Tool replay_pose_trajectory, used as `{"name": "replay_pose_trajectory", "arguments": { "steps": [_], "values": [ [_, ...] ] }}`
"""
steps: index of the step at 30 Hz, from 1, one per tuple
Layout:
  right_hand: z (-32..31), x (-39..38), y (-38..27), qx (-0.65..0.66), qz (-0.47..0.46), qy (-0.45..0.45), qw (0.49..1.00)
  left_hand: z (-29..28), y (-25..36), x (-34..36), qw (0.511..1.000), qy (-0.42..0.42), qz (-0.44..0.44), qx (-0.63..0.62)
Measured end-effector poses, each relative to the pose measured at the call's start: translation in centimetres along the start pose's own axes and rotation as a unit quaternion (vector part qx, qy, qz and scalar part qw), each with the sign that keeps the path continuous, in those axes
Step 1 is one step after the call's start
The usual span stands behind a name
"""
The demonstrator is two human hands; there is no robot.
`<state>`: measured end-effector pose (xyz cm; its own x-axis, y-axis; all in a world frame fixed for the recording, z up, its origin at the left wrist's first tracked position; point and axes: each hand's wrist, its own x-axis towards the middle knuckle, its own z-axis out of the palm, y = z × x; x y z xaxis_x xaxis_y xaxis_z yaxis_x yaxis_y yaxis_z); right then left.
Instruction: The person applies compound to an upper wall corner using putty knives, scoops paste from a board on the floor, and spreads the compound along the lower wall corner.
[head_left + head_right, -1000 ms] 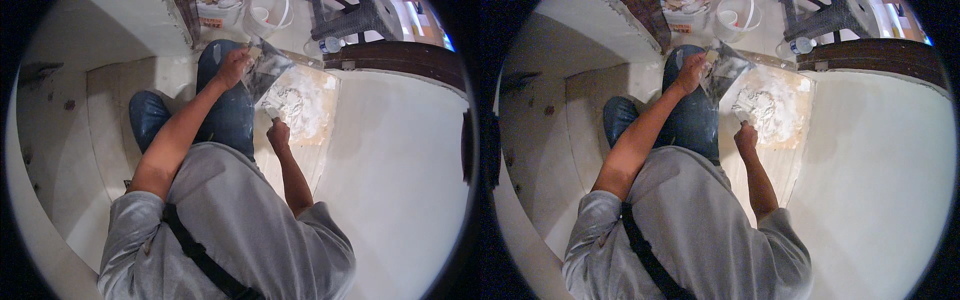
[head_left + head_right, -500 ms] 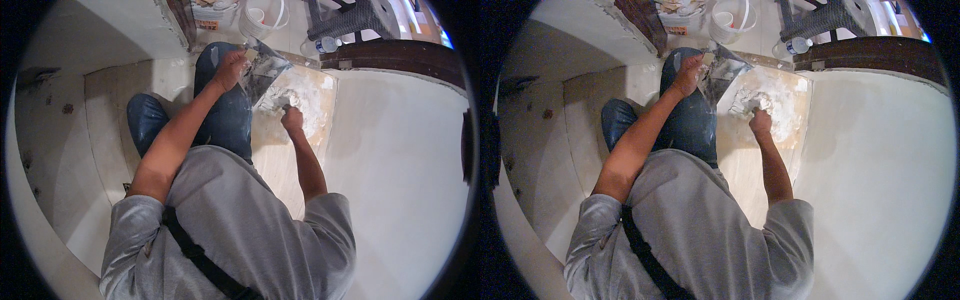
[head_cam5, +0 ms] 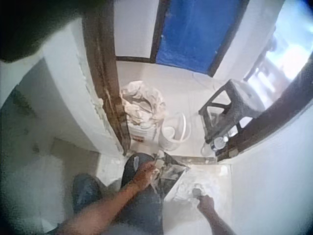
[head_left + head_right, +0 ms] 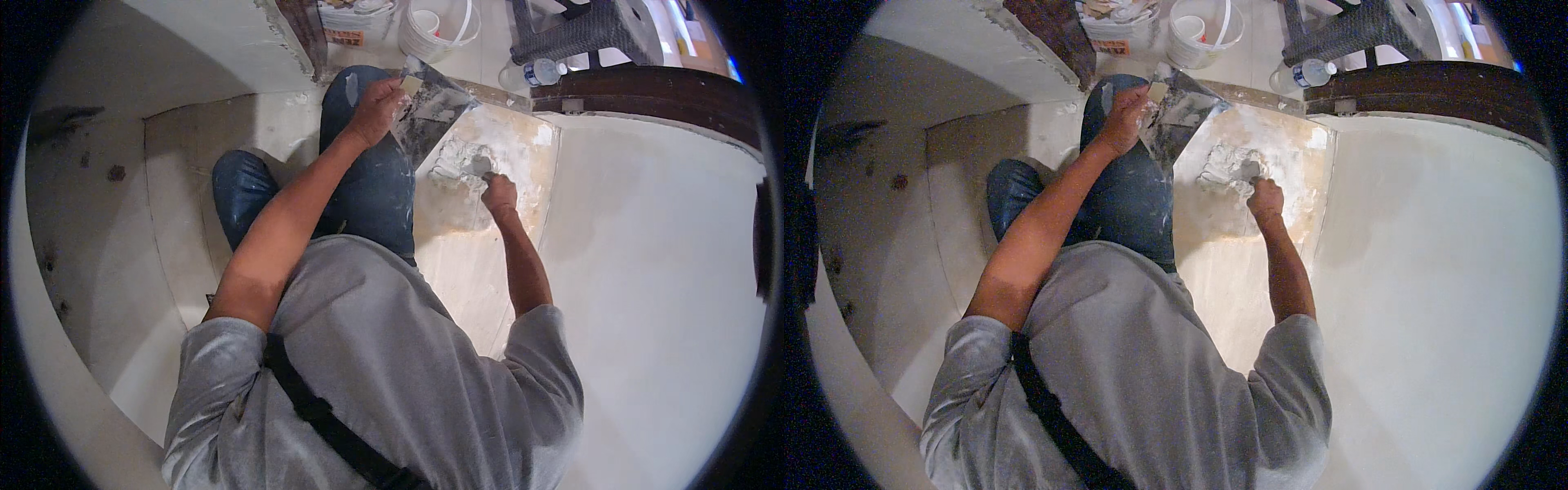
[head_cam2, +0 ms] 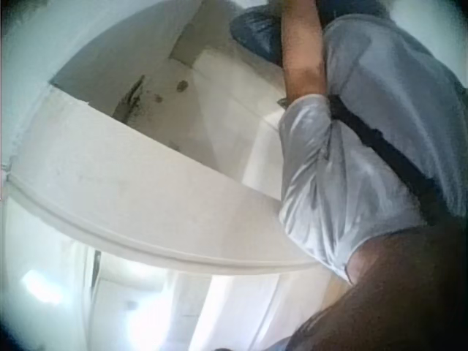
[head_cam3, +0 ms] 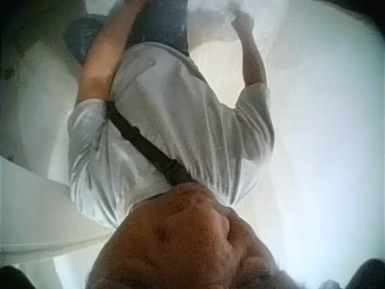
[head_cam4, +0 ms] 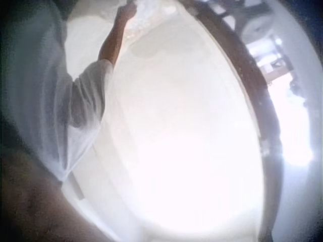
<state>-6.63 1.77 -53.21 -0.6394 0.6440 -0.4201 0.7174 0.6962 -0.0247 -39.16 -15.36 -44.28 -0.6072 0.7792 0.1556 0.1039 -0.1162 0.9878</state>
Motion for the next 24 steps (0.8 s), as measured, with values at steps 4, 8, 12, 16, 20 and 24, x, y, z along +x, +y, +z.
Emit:
{"name": "replay_pose_trajectory", "arguments": {
  "steps": [4,8,12,16,20,24],
  "values": [
    [-0.5,-0.8,0.8,0.015,0.023,-0.018,0.999,0.5,0.9,0.1,0.996,0.011,-0.046,-0.073],
    [0.3,0.8,1.8,0.024,0.029,0.018,0.999,0.4,-1.0,0.5,0.990,-0.005,-0.093,-0.104],
    [-0.5,-1.6,2.4,0.046,0.019,0.014,0.999,0.1,0.5,0.3,0.999,-0.004,-0.034,-0.015],
    [1.6,-1.7,2.6,0.075,0.074,-0.004,0.994,0.4,-1.2,-0.1,0.999,0.038,0.031,0.021],
    [-0.1,-1.7,0.4,0.086,0.083,-0.024,0.993,-0.3,0.0,0.8,0.992,-0.040,-0.098,-0.075],
    [3.3,-3.5,0.9,0.130,0.125,-0.005,0.984,0.4,-3.4,0.5,0.912,0.109,0.287,0.274]
  ]
}}
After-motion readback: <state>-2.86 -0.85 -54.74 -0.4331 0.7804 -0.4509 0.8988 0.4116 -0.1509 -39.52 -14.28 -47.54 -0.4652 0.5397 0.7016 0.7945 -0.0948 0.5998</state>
